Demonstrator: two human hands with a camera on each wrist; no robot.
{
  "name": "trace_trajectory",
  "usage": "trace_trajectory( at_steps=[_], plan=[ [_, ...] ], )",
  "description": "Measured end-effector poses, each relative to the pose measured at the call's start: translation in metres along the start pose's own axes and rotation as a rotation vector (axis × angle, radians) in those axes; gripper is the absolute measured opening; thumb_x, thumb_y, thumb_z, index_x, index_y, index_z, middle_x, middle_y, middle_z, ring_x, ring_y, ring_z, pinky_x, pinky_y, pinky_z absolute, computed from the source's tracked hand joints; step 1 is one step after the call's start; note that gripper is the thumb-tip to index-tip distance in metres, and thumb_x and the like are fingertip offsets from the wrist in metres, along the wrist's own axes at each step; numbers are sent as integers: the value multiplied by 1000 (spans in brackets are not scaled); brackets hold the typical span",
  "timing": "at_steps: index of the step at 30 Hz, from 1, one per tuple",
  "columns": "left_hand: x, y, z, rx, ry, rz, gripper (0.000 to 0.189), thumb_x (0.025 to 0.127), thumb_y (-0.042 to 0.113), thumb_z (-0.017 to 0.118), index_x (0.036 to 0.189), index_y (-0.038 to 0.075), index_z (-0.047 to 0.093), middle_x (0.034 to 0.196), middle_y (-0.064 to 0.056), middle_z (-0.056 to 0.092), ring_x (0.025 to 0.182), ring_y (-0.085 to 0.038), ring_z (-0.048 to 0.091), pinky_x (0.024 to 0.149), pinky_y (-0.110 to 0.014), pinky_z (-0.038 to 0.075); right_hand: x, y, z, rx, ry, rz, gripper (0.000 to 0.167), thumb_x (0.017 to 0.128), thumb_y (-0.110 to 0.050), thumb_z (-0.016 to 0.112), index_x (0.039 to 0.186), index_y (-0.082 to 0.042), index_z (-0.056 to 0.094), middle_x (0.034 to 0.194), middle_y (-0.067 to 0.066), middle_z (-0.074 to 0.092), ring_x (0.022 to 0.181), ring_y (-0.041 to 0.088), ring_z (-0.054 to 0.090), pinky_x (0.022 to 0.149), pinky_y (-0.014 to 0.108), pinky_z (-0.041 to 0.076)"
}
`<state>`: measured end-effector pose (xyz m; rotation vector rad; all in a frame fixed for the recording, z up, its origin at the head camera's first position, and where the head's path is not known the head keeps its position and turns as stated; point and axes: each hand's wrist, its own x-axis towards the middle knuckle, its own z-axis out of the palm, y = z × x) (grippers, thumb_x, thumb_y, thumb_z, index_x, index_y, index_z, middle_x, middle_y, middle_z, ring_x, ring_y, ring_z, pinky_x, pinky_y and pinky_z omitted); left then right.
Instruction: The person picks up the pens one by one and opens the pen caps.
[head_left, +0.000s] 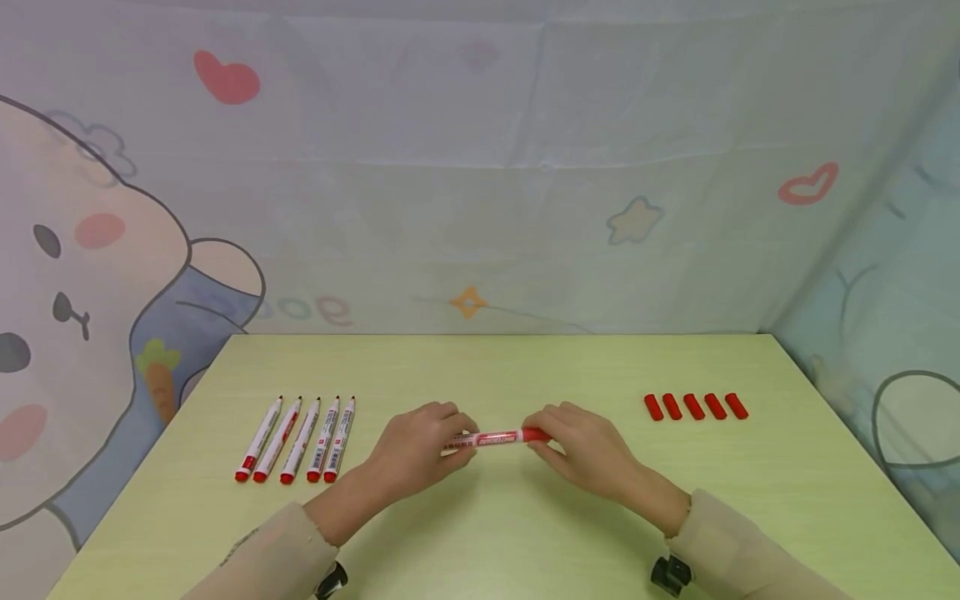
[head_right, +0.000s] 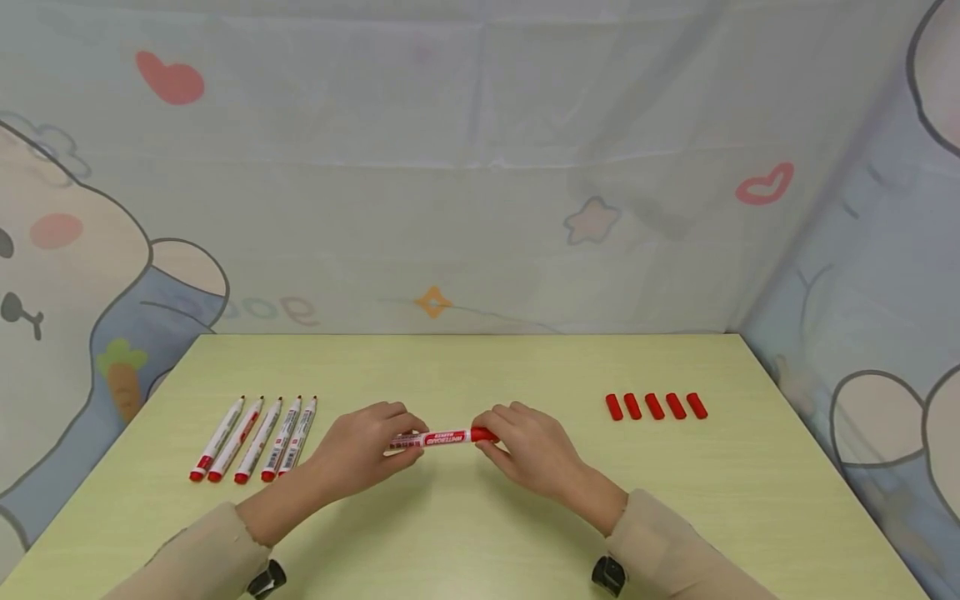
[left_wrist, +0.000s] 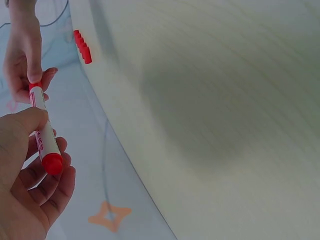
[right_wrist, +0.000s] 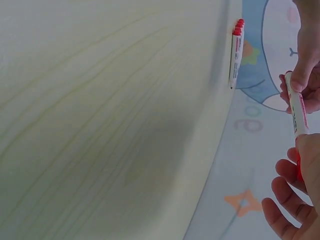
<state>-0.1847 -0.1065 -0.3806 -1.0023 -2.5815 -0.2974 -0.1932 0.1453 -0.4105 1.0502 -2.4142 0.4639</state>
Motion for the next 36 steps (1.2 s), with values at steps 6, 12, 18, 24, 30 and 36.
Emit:
trace_trajectory(
  at_steps=[6,12,18,24,30,36],
  plan=[
    [-2,-1,1,-20,-26,-19,15,79,30,71,90,20,68,79,11,58,67,-2,49,54,-18,42,0,-1,1,38,-23,27,24,78,-23,74,97,-20,61,81,-13,59,69,2,47,59,15,43],
    [-3,-2,1,-46,-24,-20,15,80,29,70,91,20,68,79,12,56,68,-2,47,56,-18,41,0,-2,0,45,-61,49,20,80,-25,71,97,-20,62,80,-12,58,69,2,46,58,15,42],
    [-3,-3,1,-62,34,13,15,78,26,73,90,19,68,76,11,51,68,-3,44,53,-16,38,0,-1,0,52,-71,40,18,81,-24,70,97,-19,62,80,-12,59,68,3,44,57,15,40],
    [-3,-3,1,-66,75,35,16,77,25,74,89,19,68,74,10,48,66,-3,41,51,-15,34,1,1,1,69,-45,23,15,81,-20,70,95,-20,63,80,-12,59,67,2,43,54,15,37],
    [-9,-15,-8,-14,132,24,21,72,23,78,89,18,68,72,8,46,64,-6,41,47,-16,31,-8,15,-7,120,-95,116,10,85,-18,65,95,-18,63,86,-10,63,71,3,48,59,18,42],
    [-14,-25,-12,8,121,-34,21,71,24,79,89,20,69,72,10,46,65,-6,42,47,-16,30,-12,28,-13,104,-54,134,12,83,-17,67,94,-18,64,85,-10,63,68,1,49,57,17,42]
  ],
)
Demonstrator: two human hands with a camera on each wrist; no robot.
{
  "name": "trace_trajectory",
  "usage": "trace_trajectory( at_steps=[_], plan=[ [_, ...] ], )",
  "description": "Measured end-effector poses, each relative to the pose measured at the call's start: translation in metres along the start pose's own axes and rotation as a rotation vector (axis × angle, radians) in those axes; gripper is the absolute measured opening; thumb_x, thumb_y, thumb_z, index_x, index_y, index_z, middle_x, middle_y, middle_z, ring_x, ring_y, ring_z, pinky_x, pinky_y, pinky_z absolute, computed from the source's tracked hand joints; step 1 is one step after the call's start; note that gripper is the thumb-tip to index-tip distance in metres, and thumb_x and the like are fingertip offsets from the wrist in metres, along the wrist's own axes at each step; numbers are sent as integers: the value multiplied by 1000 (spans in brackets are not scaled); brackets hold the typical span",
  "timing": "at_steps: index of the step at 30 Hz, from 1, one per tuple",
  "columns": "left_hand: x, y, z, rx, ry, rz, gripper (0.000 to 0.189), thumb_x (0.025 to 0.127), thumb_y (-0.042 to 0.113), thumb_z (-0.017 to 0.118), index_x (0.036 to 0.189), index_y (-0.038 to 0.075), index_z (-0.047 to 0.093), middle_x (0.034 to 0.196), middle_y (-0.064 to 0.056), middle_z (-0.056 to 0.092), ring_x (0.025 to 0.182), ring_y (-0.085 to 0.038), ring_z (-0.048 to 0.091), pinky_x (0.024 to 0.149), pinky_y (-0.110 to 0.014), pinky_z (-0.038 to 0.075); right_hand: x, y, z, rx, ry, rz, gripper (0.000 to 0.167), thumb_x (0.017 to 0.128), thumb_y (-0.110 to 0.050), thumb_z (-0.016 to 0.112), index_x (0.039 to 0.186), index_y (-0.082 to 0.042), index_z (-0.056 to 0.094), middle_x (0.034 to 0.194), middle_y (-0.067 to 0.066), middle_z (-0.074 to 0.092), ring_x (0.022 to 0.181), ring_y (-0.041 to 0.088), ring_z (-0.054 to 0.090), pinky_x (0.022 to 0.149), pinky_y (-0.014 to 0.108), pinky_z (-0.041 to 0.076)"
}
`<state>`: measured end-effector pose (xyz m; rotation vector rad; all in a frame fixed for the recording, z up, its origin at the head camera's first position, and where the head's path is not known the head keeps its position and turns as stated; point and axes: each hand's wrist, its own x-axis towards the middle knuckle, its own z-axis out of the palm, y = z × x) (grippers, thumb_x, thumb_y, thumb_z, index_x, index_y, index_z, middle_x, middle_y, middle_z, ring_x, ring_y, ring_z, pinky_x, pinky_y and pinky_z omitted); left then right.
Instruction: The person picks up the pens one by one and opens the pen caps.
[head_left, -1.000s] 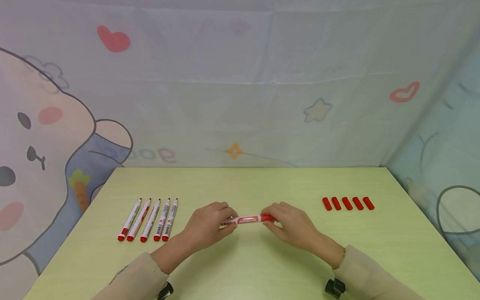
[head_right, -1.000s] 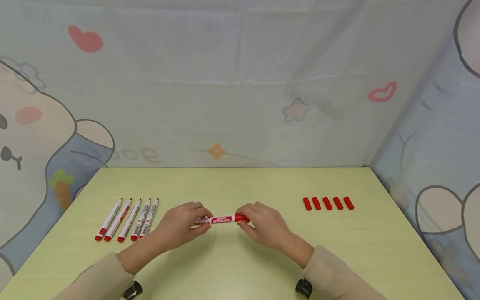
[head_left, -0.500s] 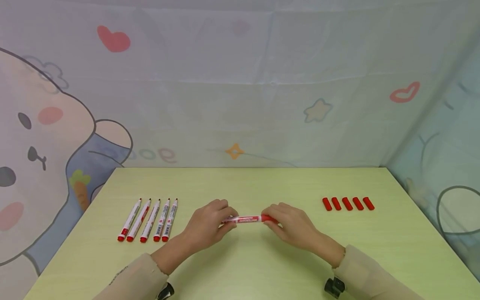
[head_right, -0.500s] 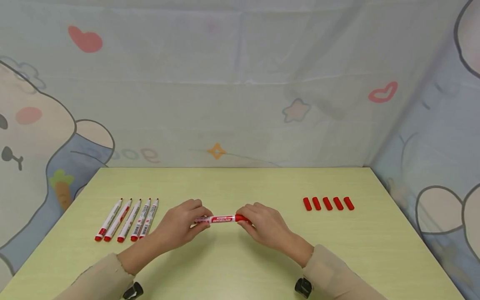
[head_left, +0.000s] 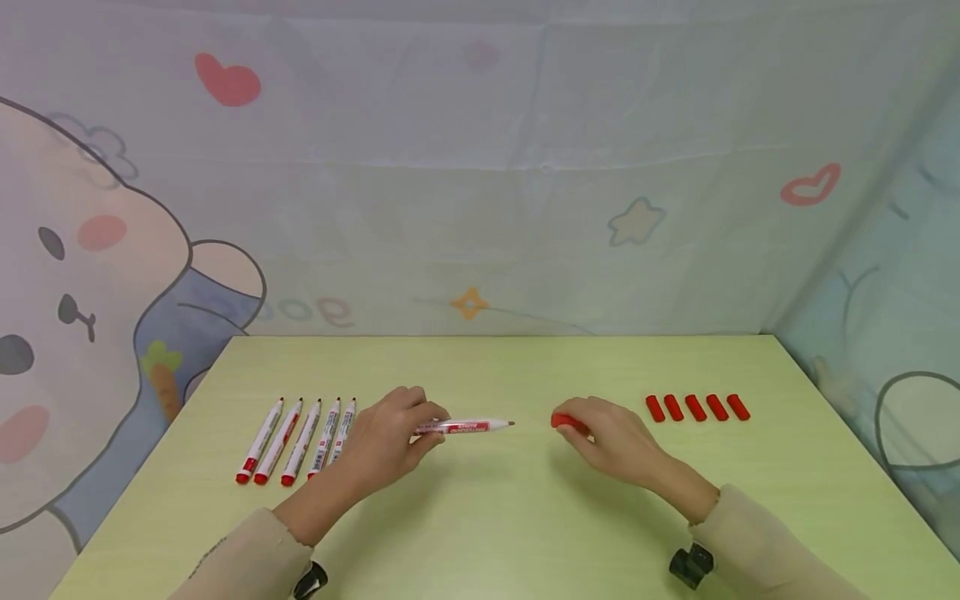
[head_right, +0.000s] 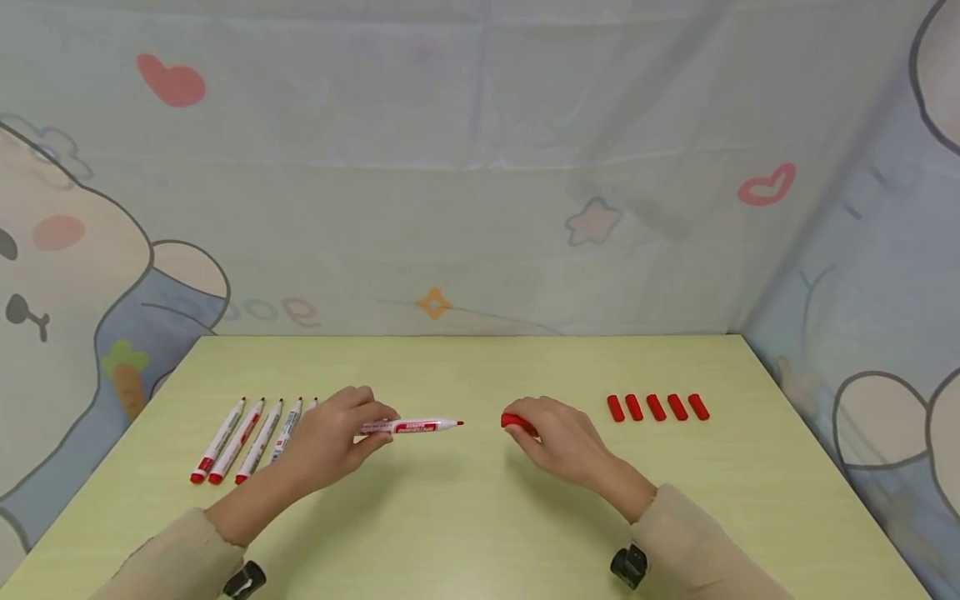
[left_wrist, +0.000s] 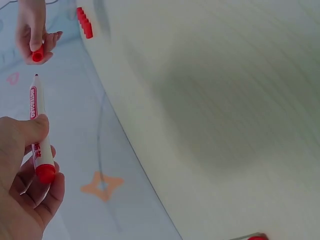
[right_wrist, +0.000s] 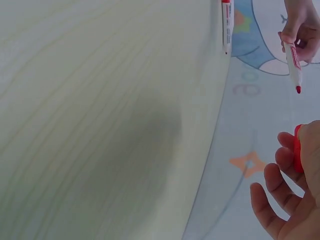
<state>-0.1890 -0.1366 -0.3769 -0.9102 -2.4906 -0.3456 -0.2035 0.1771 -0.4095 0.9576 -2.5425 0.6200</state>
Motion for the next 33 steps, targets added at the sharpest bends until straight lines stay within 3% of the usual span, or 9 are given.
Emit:
trace_trajectory(
  at_steps=[11,33],
  plan=[
    [-1,-5,2,11,2,-66,22,71,23,79,90,21,68,77,10,54,67,-7,45,50,-19,36,-1,0,-1,-15,-22,38,18,82,-19,69,99,-19,64,92,-9,65,74,4,56,61,19,45],
    [-5,-10,-3,61,-118,-209,17,73,21,76,88,21,68,76,9,57,65,-6,48,46,-20,35,-4,2,0,-31,3,54,20,82,-18,69,101,-19,64,95,-9,66,77,5,59,63,21,47]
  ],
)
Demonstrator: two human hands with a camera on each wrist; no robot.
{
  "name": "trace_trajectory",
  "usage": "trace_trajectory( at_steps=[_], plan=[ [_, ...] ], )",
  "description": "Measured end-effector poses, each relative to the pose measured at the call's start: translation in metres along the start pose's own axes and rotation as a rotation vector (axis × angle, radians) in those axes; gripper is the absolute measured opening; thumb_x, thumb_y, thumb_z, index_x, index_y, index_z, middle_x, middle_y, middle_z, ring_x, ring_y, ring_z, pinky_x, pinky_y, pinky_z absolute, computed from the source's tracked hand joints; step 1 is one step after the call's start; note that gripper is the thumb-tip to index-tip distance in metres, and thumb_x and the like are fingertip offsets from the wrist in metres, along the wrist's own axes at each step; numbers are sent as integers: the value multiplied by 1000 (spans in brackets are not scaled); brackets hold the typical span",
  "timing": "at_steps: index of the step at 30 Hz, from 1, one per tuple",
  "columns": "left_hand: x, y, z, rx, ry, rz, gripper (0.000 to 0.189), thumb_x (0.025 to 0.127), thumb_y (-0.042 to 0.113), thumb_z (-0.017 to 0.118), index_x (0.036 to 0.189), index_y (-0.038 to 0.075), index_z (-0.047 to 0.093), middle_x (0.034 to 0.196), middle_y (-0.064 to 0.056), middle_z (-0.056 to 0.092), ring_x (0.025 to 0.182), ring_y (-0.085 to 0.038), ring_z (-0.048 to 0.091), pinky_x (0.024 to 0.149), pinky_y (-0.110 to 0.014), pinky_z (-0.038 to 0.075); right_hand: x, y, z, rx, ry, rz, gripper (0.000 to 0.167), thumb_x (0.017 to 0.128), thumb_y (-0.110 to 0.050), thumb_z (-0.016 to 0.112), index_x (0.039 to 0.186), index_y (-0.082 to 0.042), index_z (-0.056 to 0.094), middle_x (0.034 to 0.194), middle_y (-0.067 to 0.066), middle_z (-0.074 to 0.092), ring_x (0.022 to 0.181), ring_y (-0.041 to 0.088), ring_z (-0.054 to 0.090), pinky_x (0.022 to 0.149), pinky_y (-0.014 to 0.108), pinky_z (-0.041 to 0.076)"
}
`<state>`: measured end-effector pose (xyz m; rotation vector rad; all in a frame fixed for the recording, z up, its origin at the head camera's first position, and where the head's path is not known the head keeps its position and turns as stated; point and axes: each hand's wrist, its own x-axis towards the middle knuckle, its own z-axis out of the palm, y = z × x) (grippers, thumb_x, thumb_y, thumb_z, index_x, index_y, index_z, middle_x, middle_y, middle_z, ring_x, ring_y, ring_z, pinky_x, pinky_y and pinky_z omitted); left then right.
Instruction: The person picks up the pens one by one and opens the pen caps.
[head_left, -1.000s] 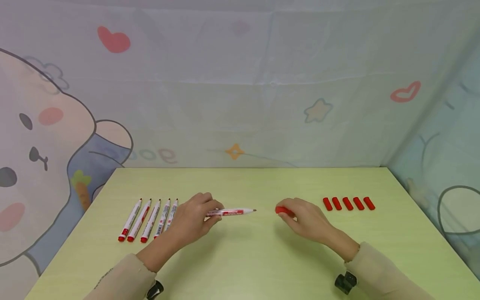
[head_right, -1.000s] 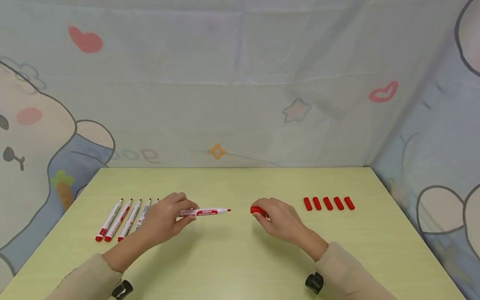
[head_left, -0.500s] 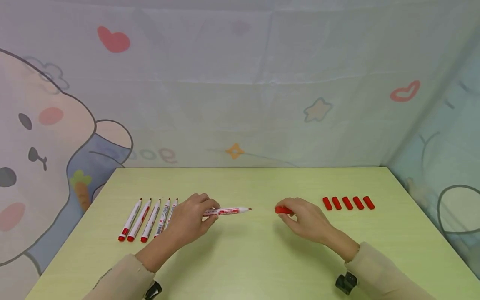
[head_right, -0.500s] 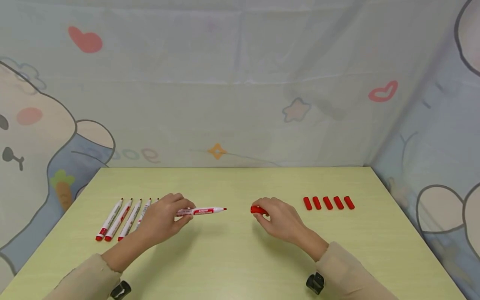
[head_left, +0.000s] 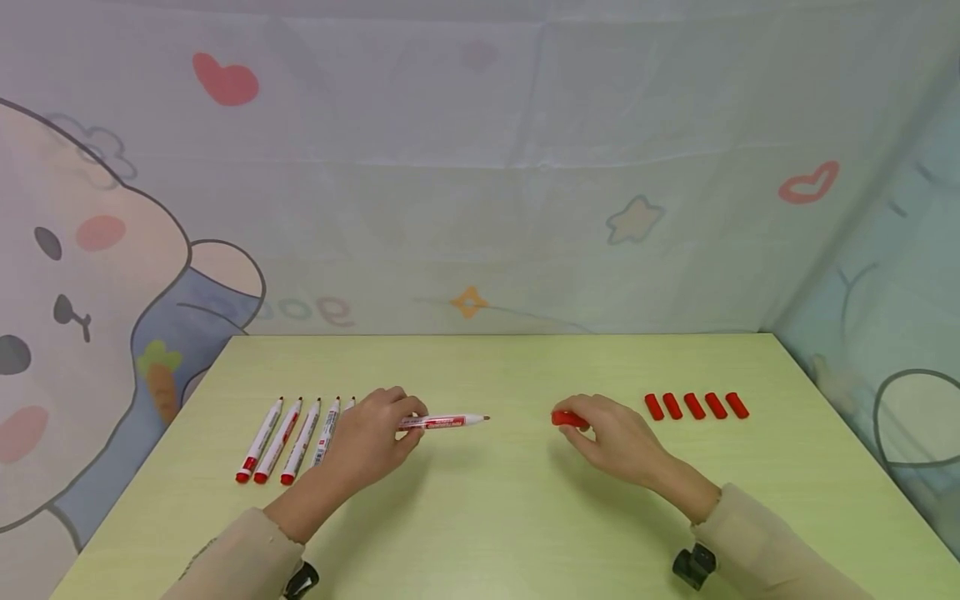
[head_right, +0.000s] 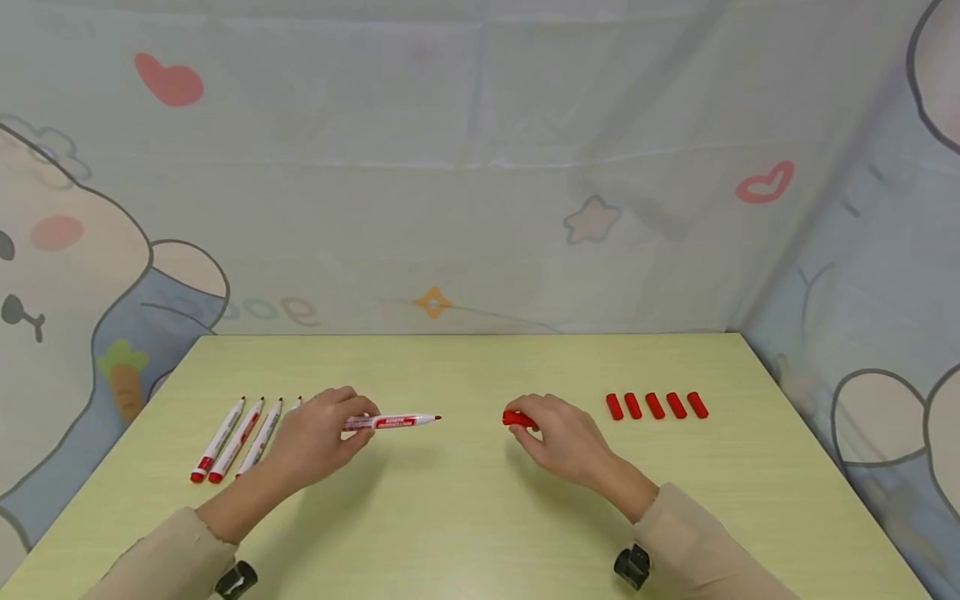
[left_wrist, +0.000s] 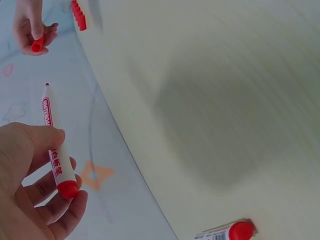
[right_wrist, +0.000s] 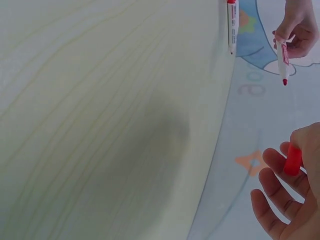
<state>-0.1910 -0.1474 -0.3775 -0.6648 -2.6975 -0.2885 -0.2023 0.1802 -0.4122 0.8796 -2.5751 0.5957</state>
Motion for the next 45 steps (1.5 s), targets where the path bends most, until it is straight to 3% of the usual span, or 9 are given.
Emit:
trace_trajectory(
  at_steps=[8,21,37,45],
  plan=[
    [-1,-9,2,-20,-69,-131,14,76,19,72,88,20,67,75,6,57,54,-8,47,41,-23,32,0,0,0,1,1,8,19,82,-19,69,100,-19,64,94,-9,66,76,5,59,63,20,47],
    [-1,-27,5,-16,-93,-203,11,76,19,71,86,17,68,73,4,55,51,-9,46,41,-25,32,-2,1,3,-1,5,4,20,81,-18,70,100,-19,64,94,-10,66,77,4,59,63,20,47],
    [2,-46,6,-57,-196,-346,16,79,21,68,91,10,69,73,1,62,57,-13,50,45,-27,37,-3,2,4,1,4,2,21,81,-18,69,100,-20,63,93,-11,65,76,3,58,62,19,46],
    [1,-52,9,-66,-225,-387,16,80,19,68,89,7,69,70,0,62,55,-14,49,45,-27,36,-5,2,4,10,-12,8,20,81,-18,69,100,-19,63,93,-11,64,76,3,57,63,20,46]
  ],
)
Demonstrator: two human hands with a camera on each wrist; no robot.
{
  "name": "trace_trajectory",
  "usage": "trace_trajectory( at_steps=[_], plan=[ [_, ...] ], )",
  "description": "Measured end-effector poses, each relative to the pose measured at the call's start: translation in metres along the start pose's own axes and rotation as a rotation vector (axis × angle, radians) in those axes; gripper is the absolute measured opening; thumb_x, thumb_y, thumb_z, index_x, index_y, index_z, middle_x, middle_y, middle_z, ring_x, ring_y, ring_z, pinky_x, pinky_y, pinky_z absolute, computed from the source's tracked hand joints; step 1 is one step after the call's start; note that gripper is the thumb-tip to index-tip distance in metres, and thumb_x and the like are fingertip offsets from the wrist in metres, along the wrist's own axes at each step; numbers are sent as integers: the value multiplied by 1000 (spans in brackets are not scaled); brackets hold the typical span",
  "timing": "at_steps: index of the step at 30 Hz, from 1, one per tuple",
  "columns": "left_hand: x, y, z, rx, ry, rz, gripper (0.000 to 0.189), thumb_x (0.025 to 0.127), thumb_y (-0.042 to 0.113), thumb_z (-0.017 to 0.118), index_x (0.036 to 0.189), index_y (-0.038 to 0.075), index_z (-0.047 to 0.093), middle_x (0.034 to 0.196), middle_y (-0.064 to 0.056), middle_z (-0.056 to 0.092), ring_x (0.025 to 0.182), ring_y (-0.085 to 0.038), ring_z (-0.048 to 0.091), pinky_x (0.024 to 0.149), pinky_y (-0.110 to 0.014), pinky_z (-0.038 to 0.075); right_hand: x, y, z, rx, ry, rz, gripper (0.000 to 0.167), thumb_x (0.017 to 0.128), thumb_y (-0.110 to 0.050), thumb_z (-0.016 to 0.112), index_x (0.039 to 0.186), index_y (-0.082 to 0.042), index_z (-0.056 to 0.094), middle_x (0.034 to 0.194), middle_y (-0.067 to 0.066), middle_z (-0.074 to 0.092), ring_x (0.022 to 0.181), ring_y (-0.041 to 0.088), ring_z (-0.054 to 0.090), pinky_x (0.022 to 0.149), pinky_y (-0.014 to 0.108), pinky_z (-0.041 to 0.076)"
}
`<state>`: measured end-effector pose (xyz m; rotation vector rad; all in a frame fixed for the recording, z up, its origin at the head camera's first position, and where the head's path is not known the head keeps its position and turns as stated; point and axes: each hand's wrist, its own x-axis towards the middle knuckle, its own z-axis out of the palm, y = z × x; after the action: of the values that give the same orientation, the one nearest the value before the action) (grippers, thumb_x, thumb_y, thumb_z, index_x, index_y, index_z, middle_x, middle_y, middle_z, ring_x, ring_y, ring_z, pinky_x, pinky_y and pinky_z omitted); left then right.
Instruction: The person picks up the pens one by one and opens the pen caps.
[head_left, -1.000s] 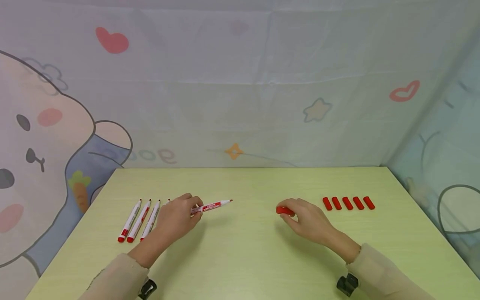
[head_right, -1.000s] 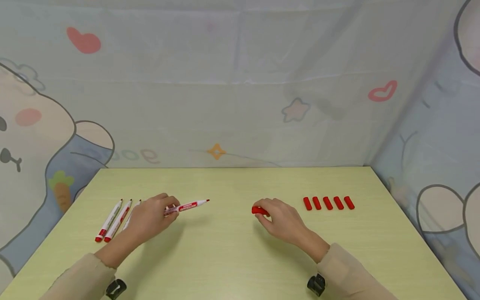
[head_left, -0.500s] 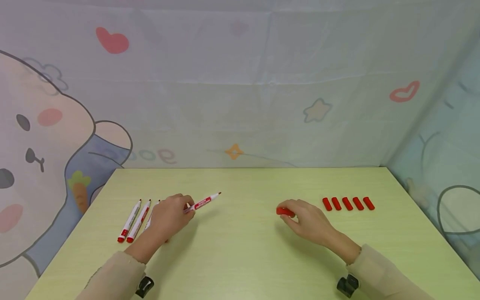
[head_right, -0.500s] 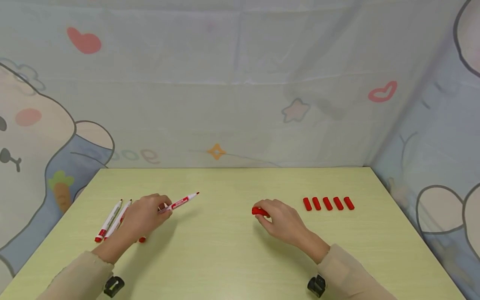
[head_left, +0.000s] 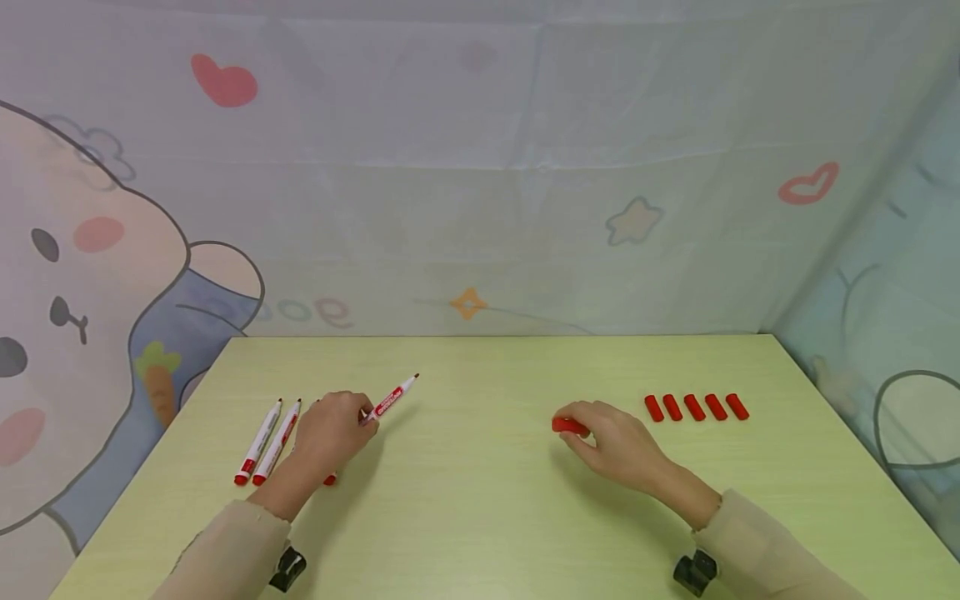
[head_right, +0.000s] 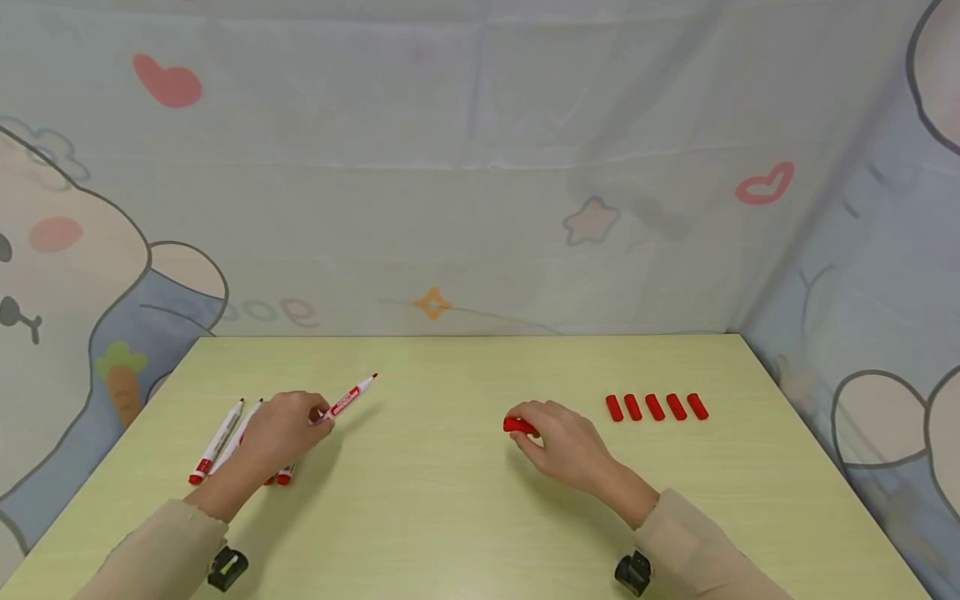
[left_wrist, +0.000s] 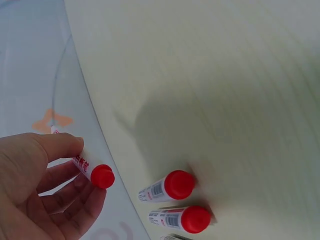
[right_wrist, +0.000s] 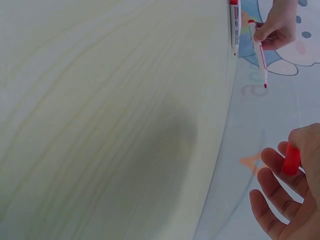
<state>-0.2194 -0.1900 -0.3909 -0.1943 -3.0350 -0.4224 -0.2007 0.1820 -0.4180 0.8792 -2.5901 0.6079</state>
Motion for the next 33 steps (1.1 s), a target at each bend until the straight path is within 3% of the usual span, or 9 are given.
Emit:
trace_trajectory(
  at_steps=[19,33],
  plan=[
    [-1,-10,16,49,-36,-34,12,78,18,66,81,6,67,71,-5,60,57,-17,46,45,-30,34,-1,1,5,3,-18,-3,21,81,-18,70,101,-19,63,93,-11,64,77,2,57,64,20,47],
    [-4,-7,25,54,-56,-19,15,76,12,65,68,7,52,62,-3,49,54,-18,44,46,-31,33,-1,0,4,3,-30,-4,22,81,-19,70,102,-18,63,93,-10,64,77,3,57,65,20,47]
  ],
)
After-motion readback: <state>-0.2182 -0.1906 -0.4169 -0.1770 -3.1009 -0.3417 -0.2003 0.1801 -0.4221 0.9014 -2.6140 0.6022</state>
